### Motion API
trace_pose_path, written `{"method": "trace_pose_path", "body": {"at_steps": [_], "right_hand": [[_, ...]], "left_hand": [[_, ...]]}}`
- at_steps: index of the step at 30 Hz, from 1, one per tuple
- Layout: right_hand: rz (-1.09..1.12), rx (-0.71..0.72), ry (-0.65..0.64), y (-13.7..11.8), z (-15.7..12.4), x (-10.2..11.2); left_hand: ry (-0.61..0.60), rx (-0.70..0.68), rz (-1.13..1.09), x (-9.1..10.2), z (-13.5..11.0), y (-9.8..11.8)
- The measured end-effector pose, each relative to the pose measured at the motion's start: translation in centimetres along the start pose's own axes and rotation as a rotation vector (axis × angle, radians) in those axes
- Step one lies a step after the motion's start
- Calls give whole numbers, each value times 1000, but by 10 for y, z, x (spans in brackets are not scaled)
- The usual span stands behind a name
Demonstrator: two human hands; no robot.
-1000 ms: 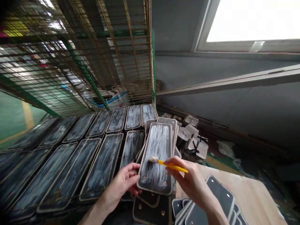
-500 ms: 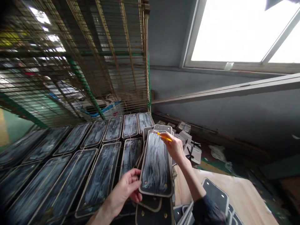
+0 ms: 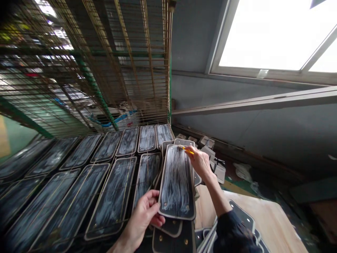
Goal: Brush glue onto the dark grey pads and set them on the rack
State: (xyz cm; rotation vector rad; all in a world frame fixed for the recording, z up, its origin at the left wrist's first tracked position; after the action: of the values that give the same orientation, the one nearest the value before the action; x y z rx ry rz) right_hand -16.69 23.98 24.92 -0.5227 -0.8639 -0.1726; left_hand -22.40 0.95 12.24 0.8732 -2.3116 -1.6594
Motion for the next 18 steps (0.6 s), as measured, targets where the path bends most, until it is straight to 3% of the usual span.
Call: {"method": "trace_pose_path", "body": {"at_steps": [4,7,10,18], "right_hand": [[-26,-54,-11,-8,-14,18],[127,-98,-23,-13,-20,33],[256,-144,49,-11,-19,47],[224,-181,116,17,-18,24]], "left_hand": [[-6,2,7,0,-1,3],[-22,10,29,0,-1,4],[-46,4,59,1,-2,6],[-86,19,58,-2,-2,5]]}}
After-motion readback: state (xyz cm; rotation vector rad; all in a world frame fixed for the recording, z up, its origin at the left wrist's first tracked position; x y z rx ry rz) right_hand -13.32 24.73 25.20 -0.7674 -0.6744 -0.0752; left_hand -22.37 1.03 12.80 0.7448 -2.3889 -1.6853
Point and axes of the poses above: each hand's wrist, its own z-axis towards the middle knuckle, its own x-axis out of the back of the hand, y = z × x, the point moved 10 cm from there along z, towards the middle knuckle, and after that the axes turned 7 degrees about z, right-handed, at the moved point
